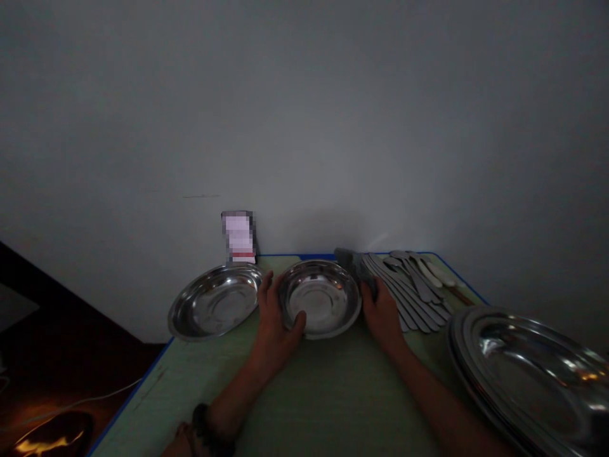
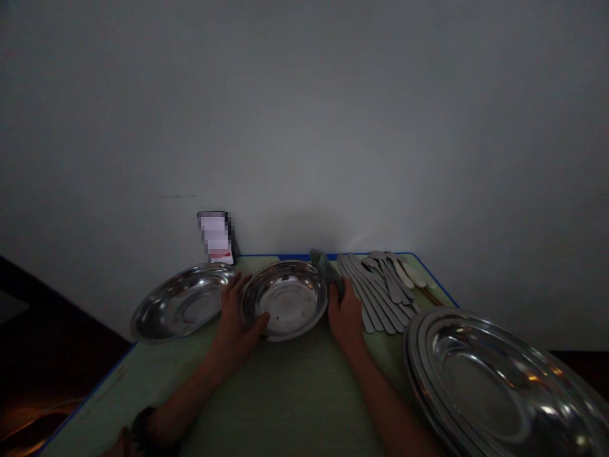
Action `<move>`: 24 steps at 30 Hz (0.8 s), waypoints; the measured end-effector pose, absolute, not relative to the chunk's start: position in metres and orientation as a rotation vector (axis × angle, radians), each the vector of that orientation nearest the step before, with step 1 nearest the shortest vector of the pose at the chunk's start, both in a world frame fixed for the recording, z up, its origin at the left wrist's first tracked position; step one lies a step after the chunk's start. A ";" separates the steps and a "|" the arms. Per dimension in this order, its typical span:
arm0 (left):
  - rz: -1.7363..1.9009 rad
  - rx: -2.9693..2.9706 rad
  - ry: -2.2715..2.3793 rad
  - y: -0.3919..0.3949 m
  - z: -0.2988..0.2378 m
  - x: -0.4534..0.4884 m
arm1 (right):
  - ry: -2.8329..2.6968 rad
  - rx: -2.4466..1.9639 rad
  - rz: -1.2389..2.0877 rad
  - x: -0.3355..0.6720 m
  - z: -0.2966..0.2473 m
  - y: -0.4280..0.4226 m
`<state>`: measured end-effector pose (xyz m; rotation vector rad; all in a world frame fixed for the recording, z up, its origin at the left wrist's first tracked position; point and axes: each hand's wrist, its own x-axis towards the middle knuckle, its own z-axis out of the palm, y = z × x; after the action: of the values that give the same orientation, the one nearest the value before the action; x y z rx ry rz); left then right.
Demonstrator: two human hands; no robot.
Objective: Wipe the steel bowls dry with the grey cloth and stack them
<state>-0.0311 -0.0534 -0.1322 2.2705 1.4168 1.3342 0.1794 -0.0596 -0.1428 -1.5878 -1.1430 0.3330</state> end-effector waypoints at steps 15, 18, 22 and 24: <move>1.317 1.259 1.011 -0.057 -0.128 -0.022 | -1.023 -1.515 0.246 0.184 -0.137 -0.070; 1.192 1.399 1.165 -0.058 -0.129 -0.020 | -1.045 -1.643 0.302 0.183 -0.140 -0.069; 1.211 1.235 1.136 -0.052 -0.132 -0.022 | -1.126 -1.716 0.267 0.183 -0.144 -0.066; 1.224 1.045 1.012 -0.049 -0.130 -0.023 | -1.159 -1.697 0.216 0.183 -0.145 -0.066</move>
<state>-0.0234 -0.0485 -0.1303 1.0453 1.0124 1.2244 0.1835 -0.0661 -0.1450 -1.6974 -1.1585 0.2161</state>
